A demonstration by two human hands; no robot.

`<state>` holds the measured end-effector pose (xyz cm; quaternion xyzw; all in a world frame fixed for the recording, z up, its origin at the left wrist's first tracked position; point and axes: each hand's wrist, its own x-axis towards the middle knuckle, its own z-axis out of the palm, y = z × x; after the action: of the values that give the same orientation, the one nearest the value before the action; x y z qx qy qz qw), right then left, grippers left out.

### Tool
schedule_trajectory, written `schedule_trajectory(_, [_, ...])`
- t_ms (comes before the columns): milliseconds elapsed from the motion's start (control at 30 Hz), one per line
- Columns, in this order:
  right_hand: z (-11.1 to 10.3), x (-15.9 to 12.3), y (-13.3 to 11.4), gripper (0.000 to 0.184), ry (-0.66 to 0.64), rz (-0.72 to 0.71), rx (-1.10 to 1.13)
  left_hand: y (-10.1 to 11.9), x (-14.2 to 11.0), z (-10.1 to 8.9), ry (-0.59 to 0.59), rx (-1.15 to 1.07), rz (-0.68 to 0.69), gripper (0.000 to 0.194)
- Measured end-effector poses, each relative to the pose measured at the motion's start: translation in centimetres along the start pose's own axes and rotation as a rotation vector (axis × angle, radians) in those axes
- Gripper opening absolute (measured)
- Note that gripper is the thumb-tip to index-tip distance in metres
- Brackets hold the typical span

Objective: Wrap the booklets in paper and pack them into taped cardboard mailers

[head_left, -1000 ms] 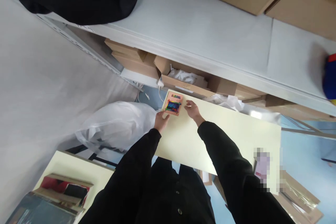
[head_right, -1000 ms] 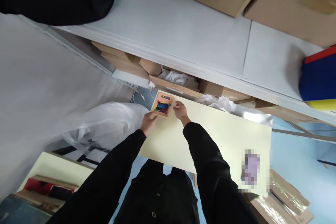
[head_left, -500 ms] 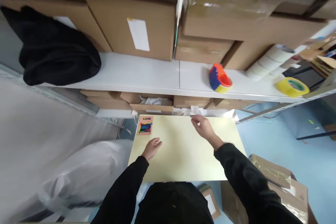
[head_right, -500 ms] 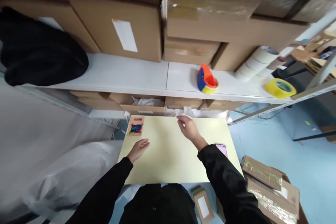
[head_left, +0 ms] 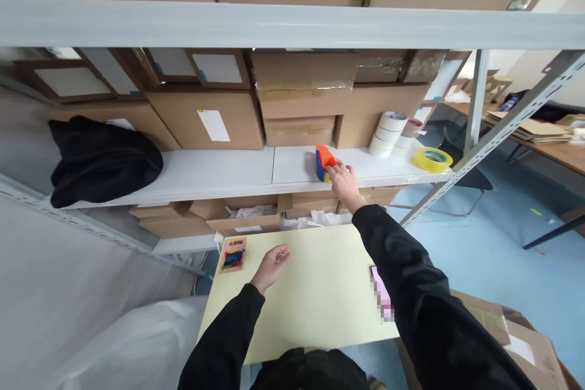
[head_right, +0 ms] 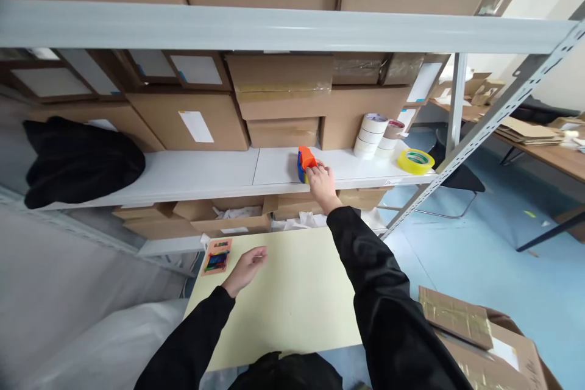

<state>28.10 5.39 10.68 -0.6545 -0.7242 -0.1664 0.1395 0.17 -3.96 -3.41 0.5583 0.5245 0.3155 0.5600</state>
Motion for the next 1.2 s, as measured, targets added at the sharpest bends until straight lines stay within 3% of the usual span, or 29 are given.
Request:
schedule_trajectory(133, [-0.8, -4.8, -0.2, 0.04, 0.064, -0.069, 0.098, 3.2, -1.4, 1.5, 0.005, -0.02, 0.086, 0.052])
schedule_trajectory(300, [0.3, -16.7, -2.1, 0.036, 0.052, -0.176, 0.288, 4.8, -2.5, 5.0, -0.095, -0.143, 0.16, 0.059])
schedule_trajectory(367, [1.9, -21.6, -3.2, 0.031, 0.003, -0.18, 0.358, 3.9, -2.9, 7.1, -0.171, -0.178, 0.096, 0.064])
schedule_trajectory(467, [5.3, -28.0, -4.5, 0.026, -0.122, -0.063, 0.389, 0.9, -3.6, 10.3, -0.311, -0.163, -0.108, 0.063])
schedule_trajectory(633, [10.0, -35.3, -5.3, 0.024, -0.306, 0.008, 0.367, -4.5, -4.5, 14.8, -0.416, -0.104, -0.394, 0.056])
schedule_trajectory(767, [12.2, -38.2, -4.8, 0.025, -0.396, 0.065, 0.321, -6.3, -4.4, 17.2, -0.477, -0.133, -0.525, 0.057])
schedule_trajectory(900, [13.5, -38.8, -3.9, 0.023, -0.461, 0.112, 0.275, -6.8, -3.5, 18.6, -0.496, -0.153, -0.563, 0.058])
schedule_trajectory(1200, [14.2, -38.3, -3.4, 0.023, -0.526, 0.124, 0.215, -8.6, -2.9, 19.1, -0.508, -0.16, -0.539, 0.055])
